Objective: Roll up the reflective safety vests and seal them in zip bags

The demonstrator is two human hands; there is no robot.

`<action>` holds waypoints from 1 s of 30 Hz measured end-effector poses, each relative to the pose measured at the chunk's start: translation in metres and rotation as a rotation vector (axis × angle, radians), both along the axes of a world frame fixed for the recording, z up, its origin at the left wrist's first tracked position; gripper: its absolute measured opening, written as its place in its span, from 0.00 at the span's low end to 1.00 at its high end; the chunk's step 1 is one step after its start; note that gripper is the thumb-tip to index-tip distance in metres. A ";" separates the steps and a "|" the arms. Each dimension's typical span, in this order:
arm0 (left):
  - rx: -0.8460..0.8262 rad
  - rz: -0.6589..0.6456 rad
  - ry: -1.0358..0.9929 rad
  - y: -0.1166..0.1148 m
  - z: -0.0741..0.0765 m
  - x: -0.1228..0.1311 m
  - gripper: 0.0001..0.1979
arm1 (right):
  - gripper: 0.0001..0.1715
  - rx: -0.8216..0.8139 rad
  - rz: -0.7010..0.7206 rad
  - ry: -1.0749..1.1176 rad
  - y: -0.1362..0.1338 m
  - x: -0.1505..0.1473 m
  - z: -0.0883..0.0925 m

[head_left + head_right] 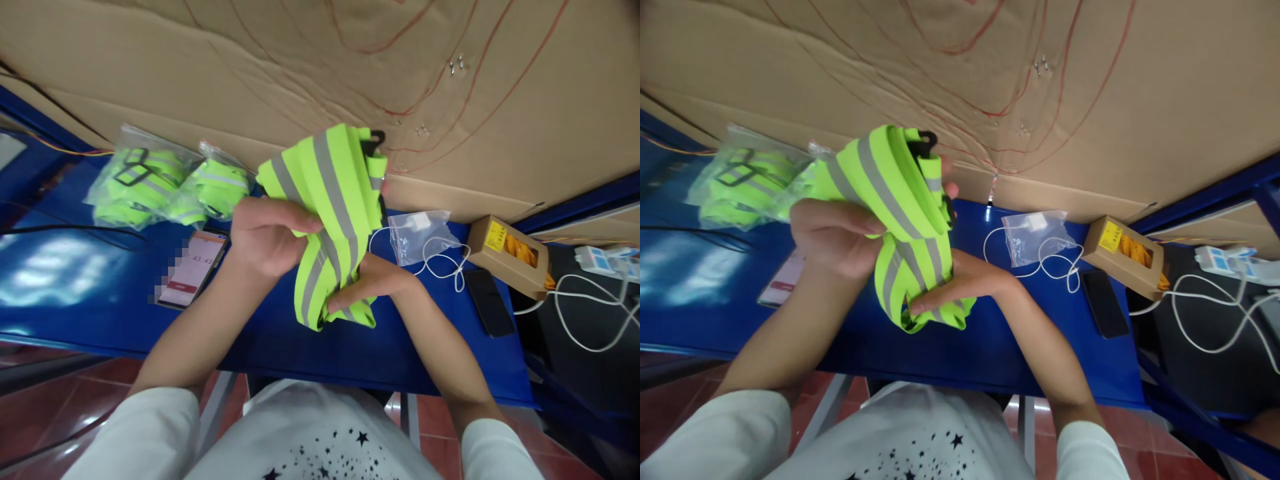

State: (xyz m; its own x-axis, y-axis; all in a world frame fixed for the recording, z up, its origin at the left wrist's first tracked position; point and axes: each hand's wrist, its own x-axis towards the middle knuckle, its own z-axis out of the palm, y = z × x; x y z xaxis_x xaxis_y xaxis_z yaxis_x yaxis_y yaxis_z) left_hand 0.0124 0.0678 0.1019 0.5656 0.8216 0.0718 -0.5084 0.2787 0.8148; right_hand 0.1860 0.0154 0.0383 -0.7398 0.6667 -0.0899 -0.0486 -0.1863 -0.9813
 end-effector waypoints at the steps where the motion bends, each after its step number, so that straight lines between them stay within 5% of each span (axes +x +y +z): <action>1: 0.040 0.038 -0.015 0.004 -0.001 -0.001 0.32 | 0.24 -0.084 -0.025 0.028 0.001 -0.001 -0.005; 8: 0.146 0.125 -0.081 0.018 0.006 -0.006 0.33 | 0.31 -0.289 -0.094 0.178 0.003 -0.001 -0.033; 12: 0.171 0.083 -0.049 0.023 0.003 -0.006 0.34 | 0.29 -0.313 -0.296 0.096 0.004 -0.012 -0.037; 15: 0.195 0.103 -0.053 0.024 -0.002 -0.005 0.30 | 0.31 -0.123 -0.377 -0.063 0.008 -0.006 -0.034; 20: 0.212 0.006 -0.006 0.018 -0.005 -0.001 0.31 | 0.61 0.422 -0.429 -0.101 0.010 0.032 -0.006; 22: 0.196 -0.057 -0.011 0.016 -0.008 0.001 0.32 | 0.64 0.572 -0.555 -0.085 0.002 0.041 0.011; 25: 0.124 -0.202 -0.030 0.012 -0.016 0.007 0.31 | 0.59 0.709 -0.684 -0.177 -0.011 0.038 0.031; 30: 0.021 -0.295 -0.007 0.003 -0.030 0.017 0.34 | 0.37 0.751 -0.820 -0.328 -0.020 0.026 0.043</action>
State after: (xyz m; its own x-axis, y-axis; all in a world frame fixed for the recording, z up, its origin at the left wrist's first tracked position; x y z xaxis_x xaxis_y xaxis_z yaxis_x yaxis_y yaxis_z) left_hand 0.0292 0.0708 0.0723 0.7793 0.6198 0.0918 -0.4135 0.3987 0.8186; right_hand 0.2122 -0.0046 0.0811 -0.0750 0.9022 0.4247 0.3920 0.4183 -0.8194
